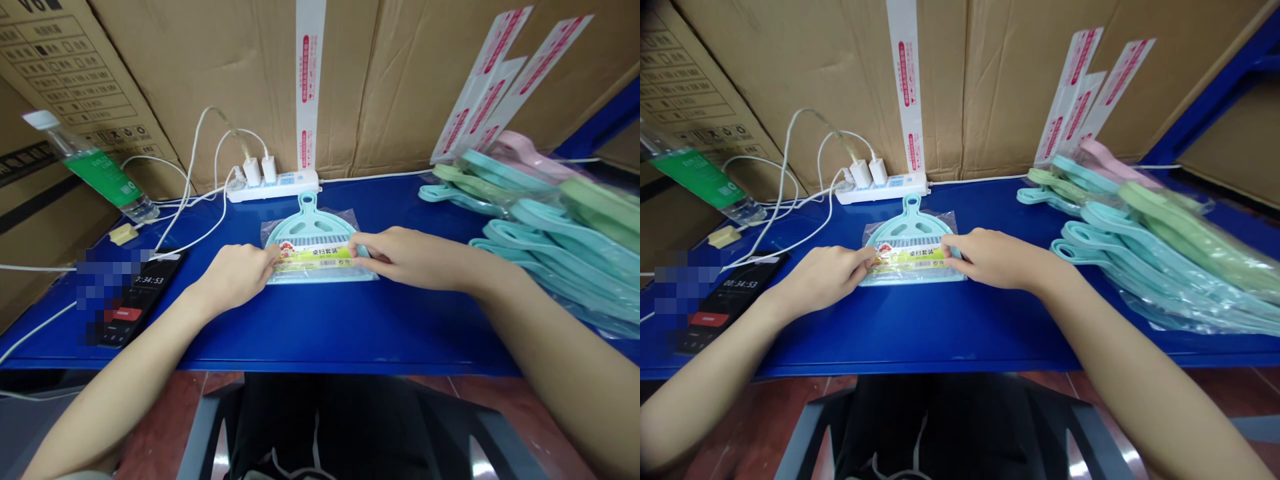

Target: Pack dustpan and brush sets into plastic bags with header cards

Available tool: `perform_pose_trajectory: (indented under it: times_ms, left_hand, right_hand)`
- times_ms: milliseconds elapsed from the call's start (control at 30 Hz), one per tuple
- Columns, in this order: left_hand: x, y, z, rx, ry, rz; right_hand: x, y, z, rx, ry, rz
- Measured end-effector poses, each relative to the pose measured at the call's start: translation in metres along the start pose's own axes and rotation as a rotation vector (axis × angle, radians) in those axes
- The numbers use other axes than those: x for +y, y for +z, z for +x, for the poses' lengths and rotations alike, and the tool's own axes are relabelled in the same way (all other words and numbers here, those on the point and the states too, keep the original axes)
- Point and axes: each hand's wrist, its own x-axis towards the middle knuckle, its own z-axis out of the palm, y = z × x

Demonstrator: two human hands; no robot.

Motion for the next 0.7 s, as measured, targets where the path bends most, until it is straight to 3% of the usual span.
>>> perform_pose_trajectory:
  times_ms: [400,700]
  left_hand:
    - [0.0,-0.001,-0.001,0.022,0.003,-0.012]
    - [0.001,-0.002,-0.002,0.019,0.005,0.026]
  right_hand:
    - [-0.007,0.001,-0.001,-0.07,0.138,0.0]
    - [-0.008,0.001,0.001,-0.02,0.168,0.065]
